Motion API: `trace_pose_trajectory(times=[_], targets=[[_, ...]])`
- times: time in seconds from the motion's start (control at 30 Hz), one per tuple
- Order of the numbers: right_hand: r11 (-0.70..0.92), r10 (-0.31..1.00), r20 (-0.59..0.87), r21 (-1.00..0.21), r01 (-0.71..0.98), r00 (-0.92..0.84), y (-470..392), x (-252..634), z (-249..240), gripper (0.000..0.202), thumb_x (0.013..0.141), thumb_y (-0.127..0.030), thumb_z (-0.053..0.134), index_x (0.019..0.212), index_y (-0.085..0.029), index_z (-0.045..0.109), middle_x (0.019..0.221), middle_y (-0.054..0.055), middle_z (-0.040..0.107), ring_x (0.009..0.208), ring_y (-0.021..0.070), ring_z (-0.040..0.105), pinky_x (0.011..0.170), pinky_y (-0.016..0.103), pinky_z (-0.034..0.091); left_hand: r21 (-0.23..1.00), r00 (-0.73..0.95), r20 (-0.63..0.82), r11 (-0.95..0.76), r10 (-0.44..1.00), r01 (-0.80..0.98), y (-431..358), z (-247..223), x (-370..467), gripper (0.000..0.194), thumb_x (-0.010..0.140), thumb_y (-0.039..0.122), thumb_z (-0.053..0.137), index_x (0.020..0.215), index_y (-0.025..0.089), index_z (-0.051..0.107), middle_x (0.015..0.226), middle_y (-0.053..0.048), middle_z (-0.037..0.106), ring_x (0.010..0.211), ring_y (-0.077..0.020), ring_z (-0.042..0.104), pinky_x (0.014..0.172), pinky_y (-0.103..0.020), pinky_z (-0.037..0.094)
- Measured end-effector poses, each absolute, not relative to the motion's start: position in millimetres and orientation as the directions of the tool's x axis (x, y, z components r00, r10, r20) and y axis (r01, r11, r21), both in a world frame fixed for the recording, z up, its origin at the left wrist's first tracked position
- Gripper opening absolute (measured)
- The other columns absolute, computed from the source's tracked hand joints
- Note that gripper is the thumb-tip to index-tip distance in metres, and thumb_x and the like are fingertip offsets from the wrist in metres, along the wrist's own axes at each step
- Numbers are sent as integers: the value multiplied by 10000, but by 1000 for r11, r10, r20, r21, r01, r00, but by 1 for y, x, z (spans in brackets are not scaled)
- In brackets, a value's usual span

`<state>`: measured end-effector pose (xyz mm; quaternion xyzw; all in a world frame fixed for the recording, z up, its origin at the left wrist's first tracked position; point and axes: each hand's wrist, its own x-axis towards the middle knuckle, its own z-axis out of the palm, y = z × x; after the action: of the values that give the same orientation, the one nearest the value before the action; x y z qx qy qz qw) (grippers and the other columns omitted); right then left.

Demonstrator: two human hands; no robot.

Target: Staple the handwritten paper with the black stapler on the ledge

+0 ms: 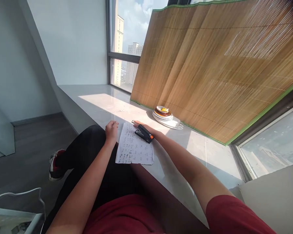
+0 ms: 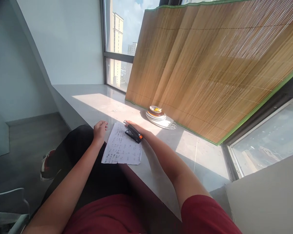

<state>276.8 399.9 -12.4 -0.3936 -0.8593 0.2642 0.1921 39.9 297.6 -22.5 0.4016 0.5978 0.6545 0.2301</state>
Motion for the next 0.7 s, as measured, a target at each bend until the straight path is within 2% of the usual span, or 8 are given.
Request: trace_pose_trajectory(times=[0.13, 0.23, 0.33, 0.4, 0.47, 0.57, 0.7], targets=[[523, 777, 91, -643, 560, -623, 387, 317, -12, 647, 937, -739, 661, 1447, -343, 693, 1639, 45, 546, 1562, 345, 452, 1326, 573, 321, 890, -389, 398, -246, 831, 384, 290, -17, 48, 224, 914, 288, 461, 770, 229, 622, 836, -34, 700, 861, -228, 671, 788, -325, 527], [566, 745, 125, -640, 520, -656, 377, 353, -14, 496, 930, -645, 712, 1338, -366, 758, 1612, 8, 578, 1564, 314, 454, 1334, 552, 312, 723, -51, 506, -391, 861, 570, 279, -13, 67, 272, 984, 278, 435, 871, 228, 678, 975, -62, 738, 966, -246, 685, 921, -368, 536], [559, 756, 130, -638, 530, -641, 370, 373, -15, 418, 922, -581, 710, 1277, -374, 785, 1553, -13, 636, 1534, 279, 498, 1331, 522, 330, 523, 329, 478, -564, 815, 638, 269, -14, 91, 325, 1035, 252, 419, 1152, 235, 723, 1245, -90, 732, 1200, -266, 660, 1057, -410, 509], [548, 771, 131, -634, 545, -623, 367, 376, -14, 396, 909, -554, 710, 1245, -363, 799, 1519, -14, 665, 1521, 272, 516, 1327, 513, 342, 423, 463, 407, -612, 787, 668, 265, -17, 105, 355, 1053, 269, 453, 1317, 249, 690, 1434, -93, 673, 1357, -281, 596, 1146, -443, 462], [557, 772, 148, -625, 546, -618, 364, 374, -13, 380, 896, -525, 714, 1217, -346, 811, 1519, -10, 665, 1534, 277, 502, 1332, 512, 331, 361, 513, 328, -608, 793, 708, 263, -21, 112, 382, 1065, 307, 483, 1398, 254, 663, 1546, -98, 609, 1427, -300, 555, 1195, -467, 425], [576, 766, 183, -620, 533, -616, 354, 375, -8, 356, 905, -480, 697, 1201, -324, 819, 1509, 4, 673, 1504, 293, 538, 1325, 517, 341, 322, 522, 272, -587, 809, 743, 264, -24, 112, 416, 1076, 328, 480, 1447, 250, 650, 1586, -104, 582, 1441, -320, 553, 1210, -491, 412], [586, 761, 204, -624, 517, -616, 328, 393, 4, 284, 890, -451, 724, 1109, -308, 834, 1329, 25, 778, 1319, 312, 687, 1211, 513, 494, 325, 527, 296, -602, 797, 729, 266, -26, 106, 423, 1078, 346, 478, 1451, 279, 664, 1540, -84, 627, 1420, -310, 576, 1183, -454, 447]])
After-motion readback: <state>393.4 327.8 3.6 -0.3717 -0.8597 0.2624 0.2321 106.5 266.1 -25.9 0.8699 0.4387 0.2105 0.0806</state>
